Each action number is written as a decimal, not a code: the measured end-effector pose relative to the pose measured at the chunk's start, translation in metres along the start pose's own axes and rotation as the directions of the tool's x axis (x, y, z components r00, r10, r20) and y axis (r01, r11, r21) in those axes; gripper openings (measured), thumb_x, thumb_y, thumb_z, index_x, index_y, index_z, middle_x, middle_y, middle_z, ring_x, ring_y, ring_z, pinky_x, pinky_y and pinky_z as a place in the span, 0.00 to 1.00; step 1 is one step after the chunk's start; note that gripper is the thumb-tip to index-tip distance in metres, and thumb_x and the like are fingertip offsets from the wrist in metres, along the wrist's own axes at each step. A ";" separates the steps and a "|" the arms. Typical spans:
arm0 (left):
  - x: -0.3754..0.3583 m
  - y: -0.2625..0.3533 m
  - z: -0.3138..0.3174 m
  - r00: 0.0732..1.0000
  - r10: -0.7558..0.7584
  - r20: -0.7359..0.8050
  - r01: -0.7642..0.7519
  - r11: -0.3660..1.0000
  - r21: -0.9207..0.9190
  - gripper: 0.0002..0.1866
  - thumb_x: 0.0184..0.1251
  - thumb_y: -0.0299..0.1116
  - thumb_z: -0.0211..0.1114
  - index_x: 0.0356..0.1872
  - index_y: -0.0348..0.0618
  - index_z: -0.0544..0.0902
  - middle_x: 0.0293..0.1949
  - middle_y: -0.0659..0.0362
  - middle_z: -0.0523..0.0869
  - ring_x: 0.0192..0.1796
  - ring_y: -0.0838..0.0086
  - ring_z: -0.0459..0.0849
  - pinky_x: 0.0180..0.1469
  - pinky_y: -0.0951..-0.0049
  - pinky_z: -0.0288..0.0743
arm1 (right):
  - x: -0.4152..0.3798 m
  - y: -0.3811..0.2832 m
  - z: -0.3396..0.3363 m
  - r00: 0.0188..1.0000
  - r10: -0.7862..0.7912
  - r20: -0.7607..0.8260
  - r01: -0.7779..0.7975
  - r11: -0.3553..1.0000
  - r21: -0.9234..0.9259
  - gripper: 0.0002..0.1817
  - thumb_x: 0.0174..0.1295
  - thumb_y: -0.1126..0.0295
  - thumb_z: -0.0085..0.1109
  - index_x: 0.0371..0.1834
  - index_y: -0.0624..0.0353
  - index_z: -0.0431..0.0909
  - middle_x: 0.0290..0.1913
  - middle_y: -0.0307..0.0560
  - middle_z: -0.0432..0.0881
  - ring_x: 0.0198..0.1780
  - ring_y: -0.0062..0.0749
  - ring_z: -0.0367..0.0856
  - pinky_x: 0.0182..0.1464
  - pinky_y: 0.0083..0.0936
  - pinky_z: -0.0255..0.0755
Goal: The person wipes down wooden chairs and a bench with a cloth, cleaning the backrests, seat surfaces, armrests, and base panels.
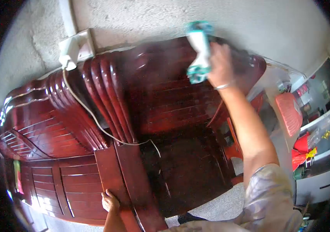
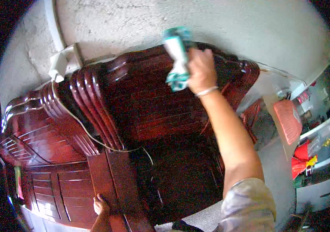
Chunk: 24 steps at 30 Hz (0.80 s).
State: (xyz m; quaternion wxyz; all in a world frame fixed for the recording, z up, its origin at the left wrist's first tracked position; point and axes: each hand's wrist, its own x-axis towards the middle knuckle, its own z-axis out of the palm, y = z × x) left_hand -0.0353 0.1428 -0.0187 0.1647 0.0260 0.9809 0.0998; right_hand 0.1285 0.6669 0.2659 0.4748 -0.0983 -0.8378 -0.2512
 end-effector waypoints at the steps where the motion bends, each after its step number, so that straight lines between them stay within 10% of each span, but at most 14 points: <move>1: 0.002 -0.002 0.006 0.999 0.010 -0.051 -0.010 1.000 -0.010 0.22 0.66 0.48 0.42 0.36 0.37 0.73 0.33 0.43 0.80 0.37 0.47 0.78 0.38 0.53 0.71 | -0.004 0.001 -0.009 0.977 0.213 0.011 -0.211 0.972 -0.101 0.13 0.42 0.71 0.57 0.35 0.60 0.74 0.41 0.50 0.74 0.41 0.49 0.70 0.42 0.43 0.62; 4: 0.001 0.007 -0.002 0.999 -0.033 -0.032 0.032 0.999 -0.022 0.22 0.65 0.48 0.43 0.35 0.37 0.73 0.33 0.42 0.80 0.37 0.47 0.78 0.39 0.54 0.70 | -0.018 0.022 0.005 0.918 0.351 -0.183 -0.389 0.883 -0.262 0.14 0.45 0.73 0.55 0.38 0.58 0.74 0.40 0.53 0.74 0.42 0.51 0.70 0.46 0.42 0.64; 6: 0.001 0.004 0.000 0.999 0.010 -0.045 -0.011 1.000 -0.015 0.22 0.65 0.48 0.43 0.37 0.37 0.73 0.33 0.43 0.80 0.38 0.47 0.78 0.40 0.54 0.70 | 0.017 -0.022 0.003 0.779 0.626 -0.038 -0.626 0.773 -0.099 0.11 0.44 0.71 0.56 0.33 0.59 0.74 0.34 0.54 0.75 0.41 0.51 0.71 0.44 0.43 0.63; 11: 0.004 0.000 0.003 1.000 0.006 -0.017 -0.006 1.000 -0.003 0.22 0.65 0.48 0.43 0.40 0.38 0.73 0.35 0.43 0.80 0.39 0.48 0.78 0.41 0.55 0.71 | 0.066 -0.161 0.064 0.991 -0.010 0.134 -0.032 0.949 0.312 0.09 0.45 0.64 0.52 0.15 0.56 0.70 0.26 0.47 0.70 0.33 0.44 0.68 0.39 0.44 0.59; 12: 0.003 0.002 -0.001 1.000 0.029 -0.009 -0.029 1.000 -0.002 0.22 0.65 0.48 0.43 0.40 0.38 0.73 0.35 0.43 0.80 0.39 0.48 0.78 0.41 0.55 0.71 | 0.061 -0.184 0.084 0.984 0.147 -0.096 -0.126 0.972 0.197 0.10 0.46 0.62 0.53 0.19 0.57 0.74 0.32 0.45 0.69 0.40 0.39 0.69 0.51 0.49 0.57; 13: 0.002 0.002 -0.002 1.000 0.010 -0.009 -0.010 1.000 -0.025 0.22 0.65 0.49 0.42 0.40 0.39 0.74 0.35 0.43 0.81 0.39 0.48 0.78 0.41 0.54 0.71 | 0.060 -0.185 0.077 0.985 0.168 0.030 -0.171 0.959 0.227 0.11 0.47 0.61 0.52 0.24 0.58 0.76 0.37 0.45 0.68 0.47 0.37 0.67 0.59 0.49 0.52; 18: 0.000 0.002 0.003 0.998 0.030 -0.055 -0.031 0.999 -0.025 0.23 0.66 0.51 0.40 0.39 0.40 0.73 0.33 0.43 0.81 0.36 0.47 0.79 0.37 0.52 0.71 | 0.055 -0.125 0.046 0.979 -0.060 0.192 0.030 0.987 0.160 0.13 0.51 0.60 0.49 0.34 0.55 0.76 0.40 0.41 0.70 0.47 0.34 0.69 0.60 0.58 0.48; 24: 0.003 -0.009 0.011 0.993 0.078 -0.093 -0.084 0.995 -0.060 0.27 0.66 0.53 0.38 0.41 0.37 0.72 0.35 0.41 0.80 0.39 0.47 0.78 0.40 0.51 0.70 | 0.026 -0.034 -0.005 0.934 0.144 0.328 -0.110 0.986 -0.122 0.18 0.50 0.62 0.53 0.44 0.57 0.70 0.42 0.46 0.70 0.51 0.39 0.68 0.61 0.57 0.48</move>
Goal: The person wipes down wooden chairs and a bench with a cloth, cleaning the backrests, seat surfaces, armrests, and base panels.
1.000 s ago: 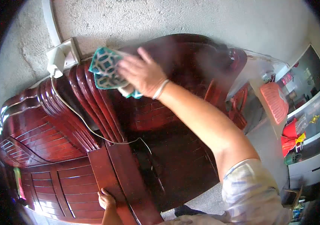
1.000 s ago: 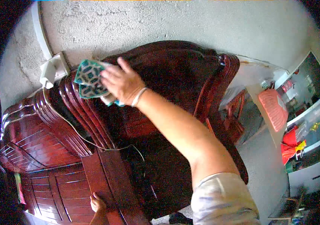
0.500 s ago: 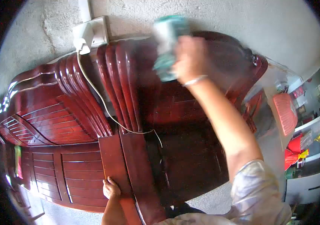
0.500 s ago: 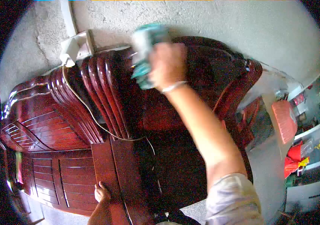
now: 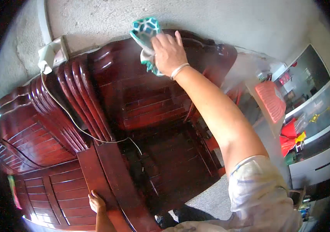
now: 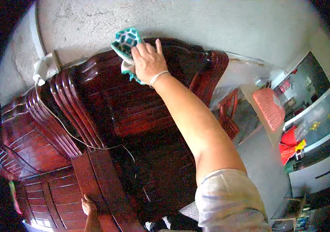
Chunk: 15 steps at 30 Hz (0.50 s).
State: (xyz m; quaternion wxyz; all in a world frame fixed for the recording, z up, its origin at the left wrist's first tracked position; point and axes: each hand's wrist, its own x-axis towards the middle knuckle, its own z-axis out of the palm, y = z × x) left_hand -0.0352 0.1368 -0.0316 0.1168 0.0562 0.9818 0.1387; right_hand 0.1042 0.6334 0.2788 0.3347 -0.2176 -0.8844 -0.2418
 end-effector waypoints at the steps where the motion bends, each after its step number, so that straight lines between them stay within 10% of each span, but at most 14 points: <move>1: 0.006 -0.008 0.003 1.000 0.009 -0.007 -0.009 1.000 0.009 0.27 0.66 0.53 0.38 0.41 0.37 0.72 0.35 0.41 0.80 0.39 0.47 0.78 0.40 0.51 0.70 | -0.004 0.009 -0.002 0.999 0.049 0.006 -0.049 0.999 -0.001 0.17 0.50 0.62 0.53 0.42 0.57 0.71 0.42 0.47 0.70 0.51 0.40 0.69 0.61 0.56 0.48; 7: -0.008 -0.054 0.000 0.987 0.101 0.122 -0.063 0.957 -0.283 0.20 0.62 0.39 0.53 0.51 0.37 0.69 0.53 0.42 0.69 0.56 0.50 0.66 0.55 0.58 0.63 | -0.035 0.082 0.001 0.927 0.374 0.017 -0.371 0.925 -0.085 0.16 0.48 0.69 0.51 0.42 0.61 0.70 0.45 0.51 0.72 0.51 0.44 0.69 0.59 0.47 0.54; 11: -0.092 -0.152 0.013 0.990 0.016 -0.141 -0.030 0.994 -0.102 0.24 0.59 0.38 0.56 0.56 0.39 0.65 0.53 0.44 0.69 0.58 0.53 0.64 0.61 0.57 0.55 | -0.076 0.156 0.008 0.878 0.459 0.137 -0.440 0.885 -0.151 0.15 0.56 0.61 0.49 0.40 0.61 0.70 0.45 0.54 0.72 0.52 0.45 0.70 0.62 0.46 0.51; 15: -0.216 -0.122 -0.058 0.968 -0.195 0.160 0.201 0.979 -0.023 0.30 0.57 0.47 0.58 0.60 0.47 0.64 0.56 0.44 0.69 0.59 0.55 0.67 0.56 0.57 0.64 | -0.109 0.200 0.016 0.861 0.492 0.127 -0.478 0.869 -0.124 0.17 0.56 0.63 0.49 0.46 0.62 0.68 0.48 0.54 0.69 0.54 0.43 0.69 0.63 0.45 0.50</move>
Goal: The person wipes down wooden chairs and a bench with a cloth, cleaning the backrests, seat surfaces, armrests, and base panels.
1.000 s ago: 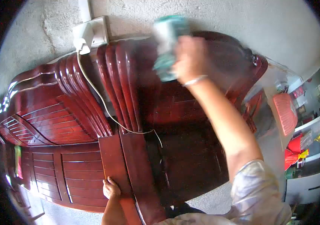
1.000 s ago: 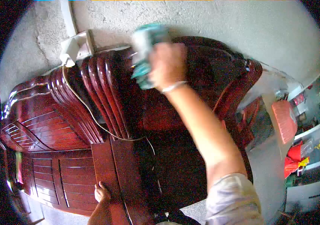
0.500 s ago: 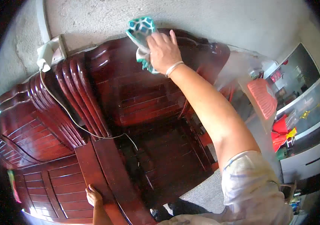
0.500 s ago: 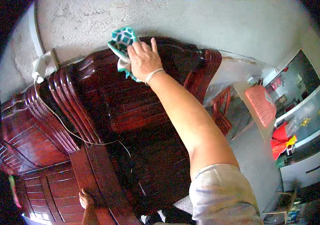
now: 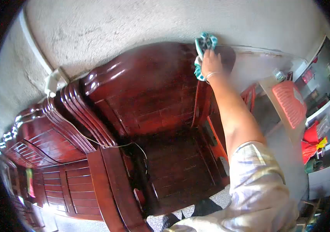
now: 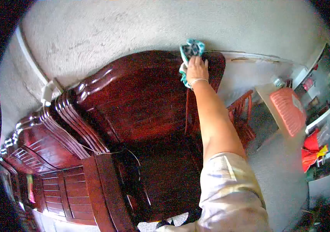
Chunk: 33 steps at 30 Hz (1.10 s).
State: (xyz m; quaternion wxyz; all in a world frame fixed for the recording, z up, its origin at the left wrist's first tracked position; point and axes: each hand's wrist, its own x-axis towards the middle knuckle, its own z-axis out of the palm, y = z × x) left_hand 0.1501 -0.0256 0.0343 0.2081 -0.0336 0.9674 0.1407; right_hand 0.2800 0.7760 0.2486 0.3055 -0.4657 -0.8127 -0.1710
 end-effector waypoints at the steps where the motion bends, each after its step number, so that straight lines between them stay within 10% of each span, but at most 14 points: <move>1: -0.021 0.005 0.001 1.000 -0.014 0.020 0.013 1.000 0.017 0.30 0.57 0.46 0.58 0.59 0.47 0.64 0.56 0.44 0.69 0.59 0.55 0.67 0.56 0.58 0.64 | 0.000 0.015 0.008 0.998 -0.055 0.044 0.058 0.996 -0.074 0.18 0.56 0.64 0.48 0.46 0.63 0.68 0.49 0.55 0.69 0.54 0.42 0.69 0.64 0.45 0.49; 9: -0.119 0.069 0.025 0.989 0.038 0.141 -0.044 0.998 0.036 0.27 0.57 0.42 0.57 0.58 0.45 0.65 0.54 0.45 0.69 0.57 0.57 0.67 0.55 0.59 0.64 | 0.012 0.059 -0.038 0.884 -0.173 0.435 0.150 0.985 0.087 0.13 0.56 0.69 0.45 0.42 0.57 0.72 0.44 0.52 0.75 0.44 0.40 0.76 0.56 0.47 0.55; 13: -0.142 0.082 0.035 0.982 0.086 0.170 -0.089 0.996 0.011 0.26 0.58 0.40 0.57 0.57 0.43 0.65 0.53 0.46 0.69 0.56 0.58 0.67 0.55 0.60 0.64 | 0.046 0.099 -0.045 0.995 0.030 0.096 -0.050 0.974 0.219 0.17 0.52 0.61 0.52 0.43 0.56 0.72 0.38 0.54 0.74 0.45 0.48 0.73 0.47 0.45 0.64; 20: -0.185 0.084 0.048 0.970 0.034 0.240 -0.046 0.998 0.045 0.24 0.58 0.37 0.56 0.55 0.42 0.65 0.52 0.47 0.69 0.55 0.60 0.67 0.55 0.61 0.64 | 0.063 0.122 0.008 0.965 -0.148 0.218 0.103 0.974 0.203 0.16 0.54 0.61 0.43 0.42 0.53 0.75 0.50 0.44 0.74 0.53 0.38 0.69 0.55 0.45 0.60; 25: -0.194 0.075 0.066 0.951 -0.030 0.307 0.010 0.998 0.067 0.22 0.59 0.35 0.56 0.54 0.40 0.65 0.51 0.48 0.69 0.54 0.62 0.67 0.55 0.62 0.63 | 0.007 0.141 0.003 0.910 -0.314 -0.271 0.376 0.901 0.217 0.26 0.48 0.66 0.50 0.53 0.64 0.67 0.56 0.53 0.66 0.57 0.47 0.65 0.61 0.42 0.54; 33: -0.188 0.046 0.089 0.921 -0.090 0.378 0.075 0.996 0.054 0.20 0.59 0.31 0.55 0.52 0.38 0.66 0.49 0.49 0.69 0.52 0.64 0.68 0.54 0.63 0.63 | -0.042 0.116 0.030 0.951 -0.119 -0.285 0.208 0.930 0.304 0.30 0.49 0.68 0.57 0.55 0.70 0.61 0.61 0.64 0.56 0.60 0.62 0.57 0.63 0.48 0.50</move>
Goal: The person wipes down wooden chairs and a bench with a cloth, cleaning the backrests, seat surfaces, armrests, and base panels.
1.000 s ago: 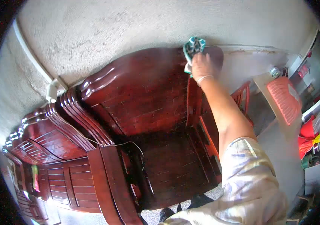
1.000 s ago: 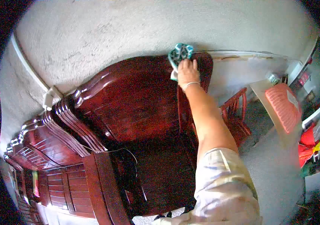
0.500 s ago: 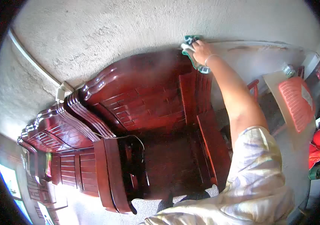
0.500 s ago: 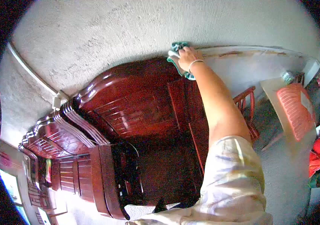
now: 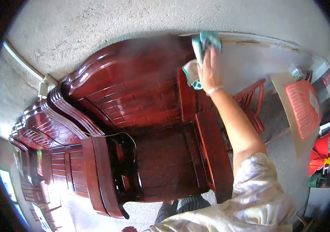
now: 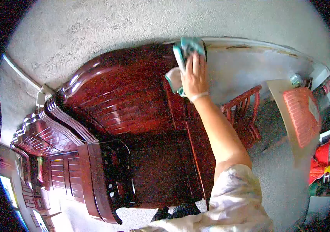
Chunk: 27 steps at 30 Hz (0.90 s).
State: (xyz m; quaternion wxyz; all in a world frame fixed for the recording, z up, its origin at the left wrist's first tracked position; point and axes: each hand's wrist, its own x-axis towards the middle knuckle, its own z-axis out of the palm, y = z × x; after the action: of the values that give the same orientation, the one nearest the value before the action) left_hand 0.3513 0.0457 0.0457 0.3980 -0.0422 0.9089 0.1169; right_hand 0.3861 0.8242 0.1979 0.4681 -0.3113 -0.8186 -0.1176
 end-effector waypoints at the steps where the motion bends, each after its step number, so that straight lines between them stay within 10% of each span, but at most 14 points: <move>1: 0.002 -0.006 0.001 1.000 -0.008 0.012 0.008 1.000 0.001 0.19 0.59 0.30 0.55 0.52 0.38 0.66 0.49 0.50 0.69 0.52 0.64 0.68 0.54 0.63 0.63 | 0.018 0.003 0.006 0.997 -0.034 -0.067 0.032 0.999 -0.031 0.32 0.46 0.65 0.60 0.53 0.70 0.62 0.60 0.64 0.58 0.60 0.61 0.58 0.63 0.49 0.49; 6: 0.020 -0.047 0.002 0.998 -0.047 0.041 0.047 0.999 0.014 0.18 0.60 0.28 0.54 0.51 0.36 0.66 0.48 0.50 0.69 0.51 0.65 0.68 0.54 0.64 0.63 | 0.098 0.007 0.002 0.904 0.191 0.382 -0.144 0.979 -0.147 0.23 0.49 0.55 0.56 0.41 0.62 0.72 0.50 0.54 0.72 0.53 0.50 0.67 0.57 0.49 0.56; 9: 0.072 -0.066 -0.022 0.990 0.062 -0.124 -0.070 0.995 -0.066 0.17 0.60 0.26 0.54 0.50 0.35 0.66 0.48 0.51 0.70 0.51 0.66 0.68 0.54 0.64 0.63 | 0.062 0.003 0.014 0.997 0.074 0.004 -0.072 0.981 -0.182 0.16 0.58 0.59 0.49 0.40 0.62 0.75 0.45 0.53 0.75 0.51 0.44 0.71 0.60 0.43 0.57; 12: 0.154 -0.043 -0.054 0.765 0.347 -0.543 -0.559 0.776 -0.293 0.20 0.60 0.26 0.54 0.53 0.33 0.63 0.50 0.50 0.68 0.52 0.64 0.68 0.54 0.63 0.63 | -0.014 0.003 0.032 0.990 -0.018 -0.137 0.007 0.996 -0.084 0.43 0.44 0.56 0.62 0.59 0.73 0.55 0.62 0.65 0.53 0.64 0.64 0.49 0.64 0.49 0.46; 14: 0.151 0.051 -0.090 0.726 0.355 -0.588 -0.327 0.932 0.159 0.24 0.62 0.30 0.52 0.58 0.33 0.60 0.53 0.45 0.66 0.59 0.59 0.64 0.58 0.64 0.61 | -0.075 -0.001 0.049 0.998 0.057 0.022 -0.055 0.996 -0.074 0.47 0.41 0.59 0.66 0.59 0.75 0.52 0.63 0.70 0.47 0.64 0.68 0.47 0.66 0.47 0.44; 15: 0.184 0.056 -0.097 0.711 0.318 -0.628 -0.479 0.872 -0.101 0.25 0.64 0.35 0.51 0.60 0.35 0.60 0.56 0.42 0.65 0.61 0.55 0.61 0.61 0.62 0.57 | -0.101 0.000 0.059 0.994 0.079 0.071 -0.075 0.995 -0.066 0.48 0.41 0.60 0.67 0.60 0.75 0.50 0.64 0.71 0.45 0.64 0.68 0.45 0.66 0.46 0.44; 16: 0.176 0.097 -0.106 0.707 0.388 -0.592 -0.226 0.916 0.331 0.27 0.65 0.40 0.49 0.61 0.36 0.59 0.59 0.39 0.61 0.63 0.51 0.58 0.63 0.59 0.54 | -0.122 0.000 0.065 0.987 0.100 0.122 -0.093 0.994 -0.061 0.49 0.40 0.62 0.68 0.60 0.76 0.48 0.64 0.71 0.43 0.65 0.68 0.43 0.66 0.46 0.43; 21: 0.245 0.108 -0.089 0.715 0.407 -0.569 -0.272 0.911 0.310 0.29 0.67 0.47 0.44 0.65 0.42 0.55 0.64 0.42 0.55 0.66 0.52 0.52 0.64 0.57 0.49 | -0.212 -0.017 0.085 0.838 0.338 0.429 -0.099 0.866 -0.490 0.47 0.46 0.57 0.62 0.61 0.79 0.48 0.65 0.70 0.44 0.66 0.60 0.45 0.67 0.42 0.42; 22: 0.236 0.127 -0.082 0.756 0.278 -0.593 -0.059 0.931 0.361 0.29 0.67 0.49 0.41 0.65 0.45 0.54 0.64 0.44 0.54 0.67 0.53 0.52 0.64 0.56 0.48 | -0.237 -0.018 0.081 0.751 0.375 0.543 0.001 0.822 -0.569 0.46 0.46 0.58 0.61 0.60 0.79 0.49 0.65 0.69 0.46 0.66 0.59 0.46 0.67 0.41 0.42; 23: 0.231 0.137 -0.076 0.765 0.145 -0.628 0.156 0.904 0.399 0.29 0.67 0.50 0.39 0.66 0.47 0.53 0.65 0.45 0.53 0.67 0.55 0.51 0.64 0.56 0.48 | -0.253 -0.026 0.065 0.709 0.386 0.590 -0.074 0.873 -0.482 0.43 0.46 0.61 0.61 0.59 0.78 0.51 0.64 0.68 0.49 0.66 0.59 0.46 0.67 0.41 0.42; 27: 0.235 0.133 -0.067 0.688 0.214 -0.693 0.163 0.885 0.436 0.29 0.66 0.52 0.39 0.66 0.53 0.53 0.65 0.46 0.54 0.67 0.57 0.52 0.63 0.54 0.48 | -0.312 -0.036 0.002 0.710 0.216 0.670 -0.026 0.959 -0.282 0.33 0.45 0.70 0.60 0.56 0.69 0.59 0.60 0.62 0.58 0.62 0.57 0.55 0.62 0.43 0.51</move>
State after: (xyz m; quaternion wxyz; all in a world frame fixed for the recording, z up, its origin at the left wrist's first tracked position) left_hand 0.1207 0.1614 -0.0589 0.0029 0.0248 0.9919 -0.1245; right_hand 0.4769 0.6723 -0.0614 0.0900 -0.4428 -0.8898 -0.0640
